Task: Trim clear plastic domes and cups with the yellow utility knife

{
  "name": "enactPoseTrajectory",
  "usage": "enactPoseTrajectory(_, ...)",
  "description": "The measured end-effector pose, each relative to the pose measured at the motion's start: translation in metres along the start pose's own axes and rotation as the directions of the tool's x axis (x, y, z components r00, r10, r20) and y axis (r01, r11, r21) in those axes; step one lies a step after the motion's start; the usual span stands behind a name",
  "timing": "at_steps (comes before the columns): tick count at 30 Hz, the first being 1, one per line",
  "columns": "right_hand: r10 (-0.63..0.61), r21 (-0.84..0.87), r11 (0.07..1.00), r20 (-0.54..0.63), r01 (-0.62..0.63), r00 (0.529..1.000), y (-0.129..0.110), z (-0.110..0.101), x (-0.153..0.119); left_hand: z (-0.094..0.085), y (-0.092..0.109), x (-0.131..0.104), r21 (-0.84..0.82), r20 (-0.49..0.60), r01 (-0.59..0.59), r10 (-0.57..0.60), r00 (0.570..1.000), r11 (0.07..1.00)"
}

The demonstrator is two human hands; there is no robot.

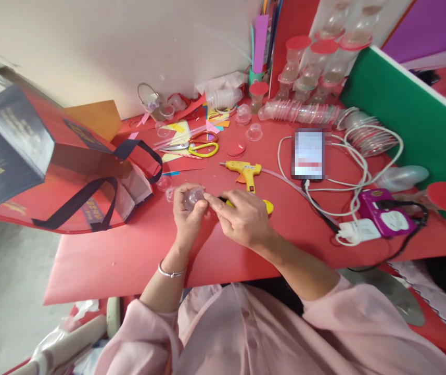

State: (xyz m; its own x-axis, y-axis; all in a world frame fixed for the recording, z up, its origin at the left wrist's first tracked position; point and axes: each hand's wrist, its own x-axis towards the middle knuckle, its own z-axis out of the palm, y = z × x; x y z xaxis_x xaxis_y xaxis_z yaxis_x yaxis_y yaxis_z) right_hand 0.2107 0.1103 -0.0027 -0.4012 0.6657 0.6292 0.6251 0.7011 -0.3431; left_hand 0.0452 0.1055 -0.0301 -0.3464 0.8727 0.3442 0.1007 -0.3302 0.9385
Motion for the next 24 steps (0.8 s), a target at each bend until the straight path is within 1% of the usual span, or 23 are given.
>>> enactPoseTrajectory(6, -0.004, -0.027, 1.000, -0.019, 0.004, 1.000, -0.0015, -0.0002, 0.0003, -0.0002, -0.0016, 0.0000, 0.001, 0.001, -0.020, 0.020, 1.000, 1.000)
enactPoseTrajectory(11, 0.006, -0.034, 0.999, 0.009, -0.005, 1.000, -0.0006, 0.0009, -0.0009, -0.0007, -0.0017, -0.0005, 0.005, -0.002, -0.011, 0.011, 1.000, 1.000)
enactPoseTrajectory(17, -0.007, -0.044, 0.999, -0.017, 0.006, 1.000, -0.0002, 0.0017, -0.0016, -0.0006, -0.0010, -0.0017, 0.018, -0.018, -0.026, 0.027, 0.999, 0.999)
enactPoseTrajectory(24, 0.008, -0.024, 1.000, 0.017, -0.008, 1.000, -0.0016, -0.0001, -0.0012, -0.0010, -0.0026, -0.0018, 0.027, -0.038, -0.052, 0.053, 0.998, 0.998)
